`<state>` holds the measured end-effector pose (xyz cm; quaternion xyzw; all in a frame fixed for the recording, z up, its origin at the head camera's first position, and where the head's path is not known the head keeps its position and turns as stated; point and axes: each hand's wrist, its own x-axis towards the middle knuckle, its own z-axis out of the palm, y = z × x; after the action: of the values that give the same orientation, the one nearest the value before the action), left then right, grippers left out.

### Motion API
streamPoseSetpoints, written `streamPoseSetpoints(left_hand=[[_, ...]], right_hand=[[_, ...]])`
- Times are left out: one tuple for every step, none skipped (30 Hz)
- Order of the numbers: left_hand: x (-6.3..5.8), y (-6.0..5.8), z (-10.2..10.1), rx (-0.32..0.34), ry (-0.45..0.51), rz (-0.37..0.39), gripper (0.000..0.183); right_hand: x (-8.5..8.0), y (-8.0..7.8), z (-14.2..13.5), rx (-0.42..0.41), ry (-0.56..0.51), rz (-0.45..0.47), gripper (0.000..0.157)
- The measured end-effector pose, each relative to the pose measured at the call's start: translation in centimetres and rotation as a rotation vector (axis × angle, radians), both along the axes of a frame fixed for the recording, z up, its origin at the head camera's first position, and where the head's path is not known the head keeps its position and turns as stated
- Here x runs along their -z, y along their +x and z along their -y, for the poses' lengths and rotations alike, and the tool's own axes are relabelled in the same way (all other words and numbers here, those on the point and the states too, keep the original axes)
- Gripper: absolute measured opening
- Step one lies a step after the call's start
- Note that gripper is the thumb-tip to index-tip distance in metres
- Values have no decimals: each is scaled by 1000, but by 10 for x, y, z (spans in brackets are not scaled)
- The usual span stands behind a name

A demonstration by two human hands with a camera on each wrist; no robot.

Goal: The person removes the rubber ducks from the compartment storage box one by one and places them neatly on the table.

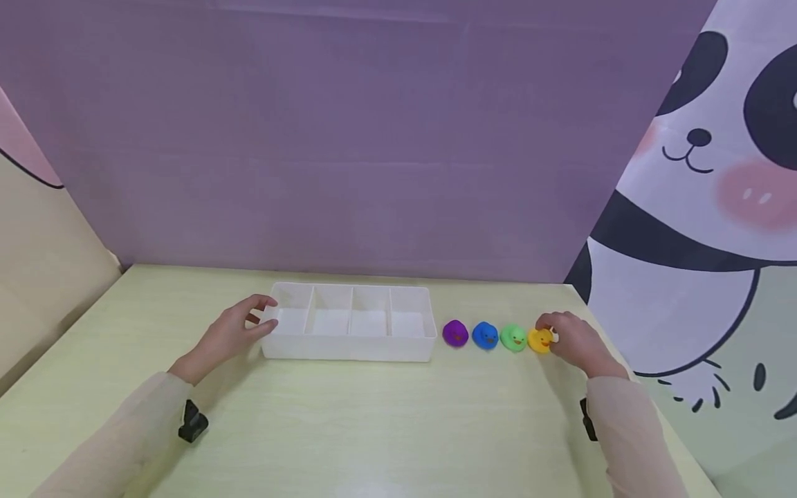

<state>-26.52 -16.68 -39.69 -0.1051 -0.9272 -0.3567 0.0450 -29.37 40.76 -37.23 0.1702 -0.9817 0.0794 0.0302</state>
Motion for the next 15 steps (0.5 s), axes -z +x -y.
streamPoseSetpoints(left_hand=[[0,0,0,-1,1,0,41],[0,0,1,-1,2,1,40],[0,0,1,-1,3,1,40],[0,0,2,-1,3,2,40],[0,0,2,-1,2,4,40],[0,0,2,1,2,4,40],[-1,0,2,2,0,5,41],[-1,0,2,4,-2,5,41],[-1,0,2,6,-3,6,41],[-1,0,1,8,-5,6,41],[-2,0,1,9,-7,7,41],[-2,0,1,12,-6,7,42],[-3,0,1,14,-6,8,42],[-3,0,1,15,-6,9,42],[-3,0,1,16,-8,8,42]], right_hand=[[0,-1,0,1,0,1,32],[-1,-1,1,1,1,4,32],[-1,-2,1,1,2,6,32],[-1,-2,2,1,3,9,32],[-2,-2,2,0,4,9,32],[-2,-2,2,0,4,11,32],[-2,-2,2,1,4,12,32],[-2,-2,2,2,4,13,32],[-2,-2,2,4,3,14,32],[-2,-1,2,6,3,14,32],[-2,-2,1,7,4,14,32],[-1,-2,1,7,4,14,32],[-1,-2,1,7,6,13,32],[-1,-2,1,6,6,14,32],[-1,-2,1,4,7,14,32]])
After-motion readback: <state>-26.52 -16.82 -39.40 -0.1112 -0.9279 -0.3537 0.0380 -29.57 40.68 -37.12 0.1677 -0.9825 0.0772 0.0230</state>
